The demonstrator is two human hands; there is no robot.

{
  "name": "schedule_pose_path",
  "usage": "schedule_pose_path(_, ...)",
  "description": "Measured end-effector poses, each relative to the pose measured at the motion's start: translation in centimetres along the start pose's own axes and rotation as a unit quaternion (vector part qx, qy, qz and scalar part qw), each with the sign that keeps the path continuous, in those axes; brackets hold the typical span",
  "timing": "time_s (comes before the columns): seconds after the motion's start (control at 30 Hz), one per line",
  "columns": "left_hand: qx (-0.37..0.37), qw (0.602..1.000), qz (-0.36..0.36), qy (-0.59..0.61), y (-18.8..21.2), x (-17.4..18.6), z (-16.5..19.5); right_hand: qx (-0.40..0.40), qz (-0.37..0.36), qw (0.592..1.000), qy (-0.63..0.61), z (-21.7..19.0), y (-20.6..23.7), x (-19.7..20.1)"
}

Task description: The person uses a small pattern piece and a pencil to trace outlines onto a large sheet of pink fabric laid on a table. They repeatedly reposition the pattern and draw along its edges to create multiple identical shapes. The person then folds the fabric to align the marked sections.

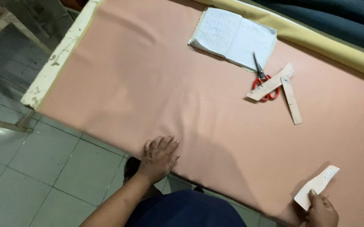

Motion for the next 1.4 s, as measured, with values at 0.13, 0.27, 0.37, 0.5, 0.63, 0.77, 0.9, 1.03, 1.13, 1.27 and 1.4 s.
schedule_pose_path(0.13,0.008,0.995,0.064,-0.074,-0.9,5.0,-9.8,0.043,-0.046,0.990,-0.127,-0.6,5.1,-7.8)
schedule_pose_path(0.27,0.051,0.990,0.075,-0.110,-1.9,10.7,-22.9,0.071,-0.142,0.978,-0.133,-2.2,13.4,-20.7)
schedule_pose_path(0.37,0.108,0.987,0.028,-0.119,-1.3,14.0,-32.0,0.105,-0.212,0.971,-0.027,-4.7,20.7,-30.6)
schedule_pose_path(0.5,0.075,0.987,0.078,-0.116,-0.2,17.1,-37.4,0.106,-0.266,0.958,0.027,-7.5,28.0,-40.7)
schedule_pose_path(0.63,0.075,0.982,0.083,-0.151,-0.1,17.1,-38.6,0.157,-0.308,0.936,0.065,-10.4,32.1,-46.0)
schedule_pose_path(0.77,0.075,0.984,0.100,-0.127,-0.2,17.0,-39.4,0.164,-0.270,0.939,0.137,-11.0,32.6,-48.1)
schedule_pose_path(0.9,0.076,0.984,0.118,-0.111,-0.1,17.0,-40.0,0.189,-0.266,0.932,0.155,-12.3,33.8,-49.3)
schedule_pose_path(1.03,0.084,0.988,0.056,-0.120,-1.2,15.9,-40.5,0.154,-0.279,0.932,0.174,-12.2,35.9,-51.1)
schedule_pose_path(1.13,0.057,0.991,-0.001,-0.117,-3.3,15.5,-41.6,0.143,-0.291,0.933,0.158,-12.3,37.5,-52.8)
schedule_pose_path(1.27,-0.042,0.987,0.066,-0.138,-7.2,18.9,-43.2,0.164,-0.277,0.936,0.144,-12.6,39.0,-54.9)
schedule_pose_path(1.4,-0.037,0.996,0.018,-0.081,-10.3,21.7,-49.3,0.150,-0.167,0.954,0.198,-12.5,39.0,-54.3)
Point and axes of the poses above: each hand's wrist, its own y-axis away from the middle knuckle, its own x-axis out of the back of the hand, z = x × y, the point moved 10 cm from there along -y, towards the middle knuckle, and after that the axes turned 12 degrees about -x, right-handed, at the moved point
